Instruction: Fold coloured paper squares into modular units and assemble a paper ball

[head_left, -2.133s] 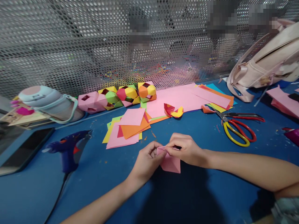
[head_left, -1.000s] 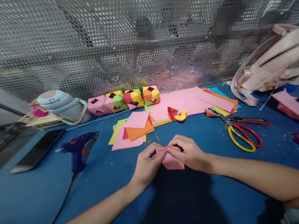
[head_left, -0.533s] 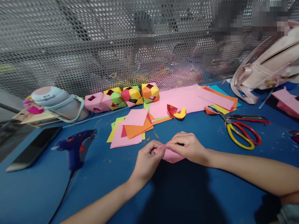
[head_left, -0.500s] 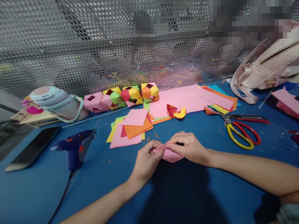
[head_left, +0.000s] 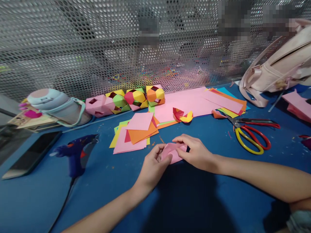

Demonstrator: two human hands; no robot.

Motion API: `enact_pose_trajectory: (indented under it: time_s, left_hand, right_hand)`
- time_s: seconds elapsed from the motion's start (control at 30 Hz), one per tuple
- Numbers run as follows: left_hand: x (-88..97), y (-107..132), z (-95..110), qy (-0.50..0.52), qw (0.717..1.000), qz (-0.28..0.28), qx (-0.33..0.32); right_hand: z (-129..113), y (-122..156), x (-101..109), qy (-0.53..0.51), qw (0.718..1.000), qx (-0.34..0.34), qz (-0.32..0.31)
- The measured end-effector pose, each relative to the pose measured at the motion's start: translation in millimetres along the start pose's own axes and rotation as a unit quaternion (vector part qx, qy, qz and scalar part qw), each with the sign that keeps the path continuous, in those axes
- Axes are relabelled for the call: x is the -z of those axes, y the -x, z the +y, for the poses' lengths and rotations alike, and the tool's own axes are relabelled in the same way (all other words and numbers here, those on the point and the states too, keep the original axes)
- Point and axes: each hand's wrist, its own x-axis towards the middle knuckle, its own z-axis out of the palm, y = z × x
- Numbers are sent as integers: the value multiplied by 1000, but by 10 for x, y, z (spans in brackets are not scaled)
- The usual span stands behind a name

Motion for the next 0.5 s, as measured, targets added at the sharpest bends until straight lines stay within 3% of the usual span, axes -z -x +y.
enact_pose_trajectory:
  time_s: [0.07,0.17,0.37,0.5]
  left_hand:
    - [8,8,-10,-13,1000,-23,5]
    - [19,9,-35,-43,999,-10,1]
    - [12,-5,-66,-38,999,33,-9]
    - [-4,5,-41,-54,997,55,-3]
  right_hand:
    - [0,0,3,12,1000,27,0]
    - [-20,4,8,7,999,47,9]
    - [-99,14,12,-107,991,-85,9]
    - [-126,9,-7,-130,986,-106,10]
